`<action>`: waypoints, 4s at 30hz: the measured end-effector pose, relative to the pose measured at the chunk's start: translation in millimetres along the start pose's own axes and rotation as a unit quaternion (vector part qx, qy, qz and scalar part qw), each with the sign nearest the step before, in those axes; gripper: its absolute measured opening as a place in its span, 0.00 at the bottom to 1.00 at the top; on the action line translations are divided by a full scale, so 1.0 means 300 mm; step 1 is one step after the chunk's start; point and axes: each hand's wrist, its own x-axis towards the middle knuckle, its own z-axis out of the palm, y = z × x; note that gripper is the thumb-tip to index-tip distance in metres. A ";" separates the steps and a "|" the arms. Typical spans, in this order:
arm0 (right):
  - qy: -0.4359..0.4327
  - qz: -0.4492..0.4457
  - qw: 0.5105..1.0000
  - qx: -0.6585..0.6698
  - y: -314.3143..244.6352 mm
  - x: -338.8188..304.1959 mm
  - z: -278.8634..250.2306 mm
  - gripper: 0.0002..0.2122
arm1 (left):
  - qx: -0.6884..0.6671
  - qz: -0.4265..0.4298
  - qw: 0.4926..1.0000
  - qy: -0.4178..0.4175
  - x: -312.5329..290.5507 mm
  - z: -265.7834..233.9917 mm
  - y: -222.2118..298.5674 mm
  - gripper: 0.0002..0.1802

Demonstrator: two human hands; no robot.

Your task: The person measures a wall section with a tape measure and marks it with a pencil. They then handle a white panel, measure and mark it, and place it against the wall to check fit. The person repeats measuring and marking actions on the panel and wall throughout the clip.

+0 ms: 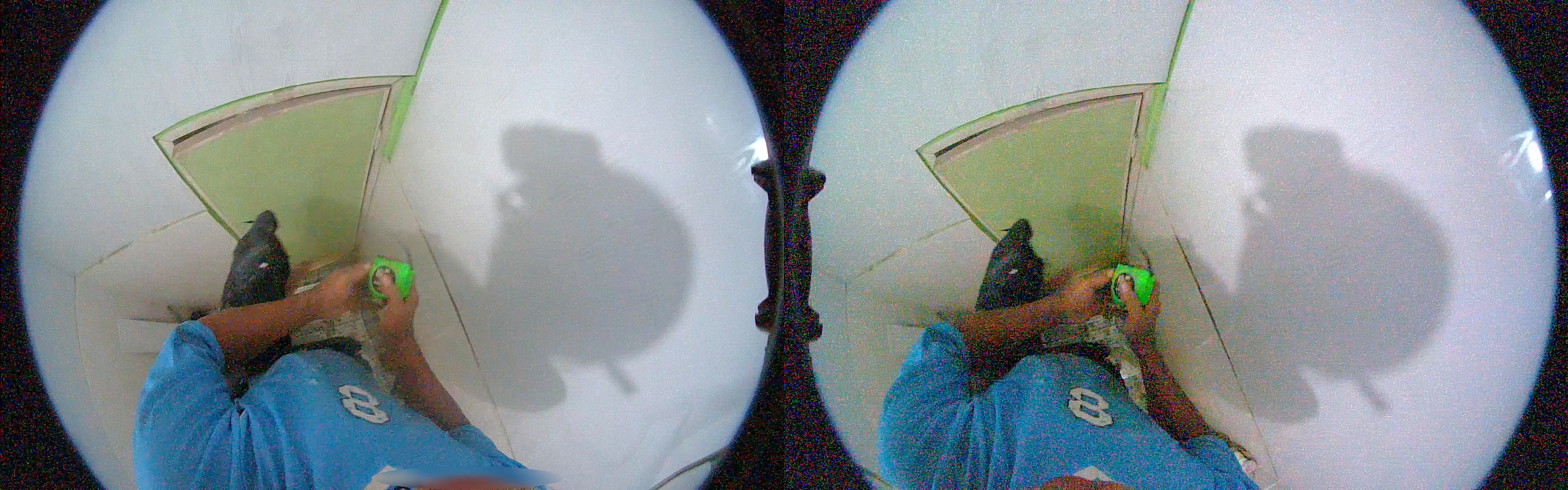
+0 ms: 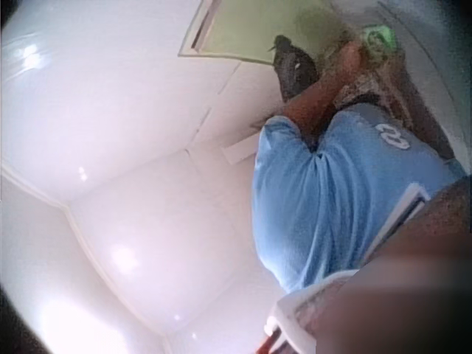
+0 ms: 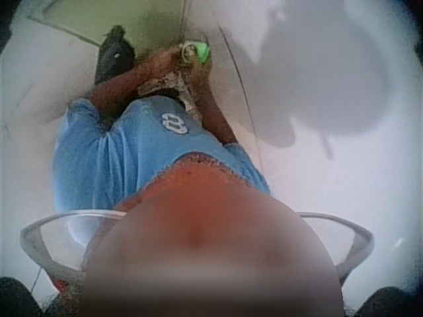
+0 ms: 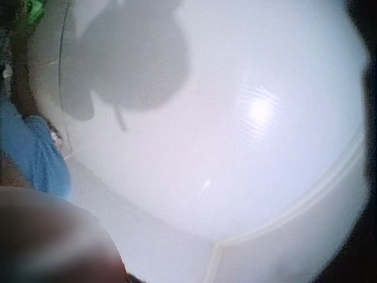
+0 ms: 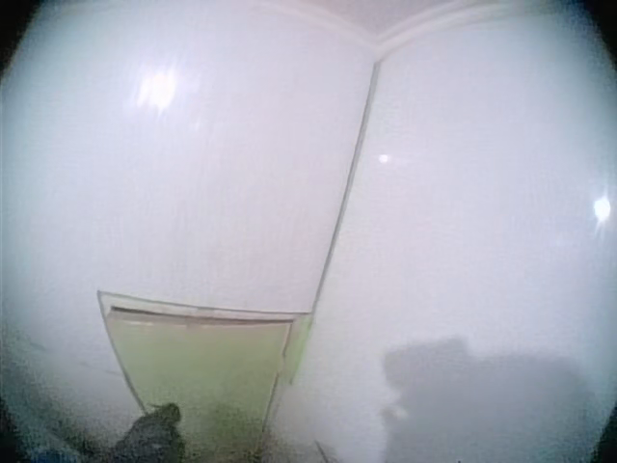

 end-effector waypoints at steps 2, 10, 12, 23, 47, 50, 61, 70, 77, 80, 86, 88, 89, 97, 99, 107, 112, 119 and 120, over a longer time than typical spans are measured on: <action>0.011 -0.039 0.999 -0.012 -0.095 0.019 0.006 0.20 | -0.129 0.009 0.990 -0.063 -0.017 0.148 0.126 0.23; 0.246 -0.287 0.782 -0.495 -0.414 0.060 0.011 0.39 | 0.136 0.054 0.986 -0.079 0.149 0.291 0.416 0.27; 0.153 -0.324 0.687 -0.632 -0.454 0.069 0.003 0.44 | 0.260 0.097 0.954 -0.112 0.221 0.264 0.412 0.27; -0.086 -0.013 0.641 -0.762 -0.458 0.233 0.066 0.33 | 0.351 0.013 0.914 -0.205 0.465 -0.084 0.580 0.14; 0.265 0.100 0.774 -0.567 -0.736 0.164 0.357 0.21 | 0.207 0.549 0.766 0.262 1.121 -0.102 1.029 0.19; 0.263 0.070 0.728 -0.630 -0.751 0.165 0.399 0.24 | 0.209 0.559 0.757 0.267 1.036 -0.086 1.036 0.18; 0.190 -0.041 0.702 -0.685 -0.737 0.197 0.565 0.17 | 0.158 0.573 0.773 0.222 0.674 -0.086 1.085 0.19; 0.192 0.036 0.695 -0.692 -0.779 0.364 0.374 0.20 | -0.019 0.598 0.765 0.239 0.882 0.047 0.956 0.17; 0.176 0.039 0.735 -0.653 -0.808 0.346 0.424 0.17 | -0.023 0.535 0.819 0.206 0.809 0.053 0.955 0.20; 0.170 0.039 0.735 -0.655 -0.818 0.367 0.417 0.17 | -0.033 0.554 0.810 0.189 0.799 0.051 0.972 0.20; 0.147 0.046 0.721 -0.676 -0.872 0.364 0.406 0.17 | 0.050 0.602 0.766 0.221 0.780 0.061 0.959 0.21; 0.147 0.058 0.711 -0.686 -0.878 0.357 0.422 0.17 | 0.090 0.604 0.758 0.231 0.764 0.052 0.958 0.21; 0.159 0.067 0.694 -0.699 -0.878 0.353 0.431 0.16 | 0.081 0.611 0.755 0.225 0.755 0.049 0.958 0.21; 0.170 0.054 0.723 -0.668 -0.866 0.332 0.525 0.16 | 0.081 0.569 0.790 0.214 0.722 0.029 0.991 0.18; 0.174 0.058 0.721 -0.668 -0.870 0.327 0.530 0.16 | 0.031 0.623 0.755 0.203 0.725 0.044 0.994 0.17; 0.185 0.055 0.710 -0.677 -0.871 0.316 0.526 0.17 | 0.063 0.626 0.755 0.185 0.706 0.036 0.994 0.15; 0.187 0.033 0.685 -0.704 -0.868 0.313 0.554 0.18 | 0.106 0.614 0.761 0.181 0.704 0.026 0.999 0.16; 0.128 0.011 0.606 -0.785 -0.904 0.352 0.580 0.24 | 0.072 0.544 0.826 0.132 0.692 -0.040 1.082 0.20; 0.152 0.052 0.618 -0.770 -0.911 0.342 0.591 0.24 | 0.043 0.530 0.840 0.105 0.670 -0.044 1.090 0.21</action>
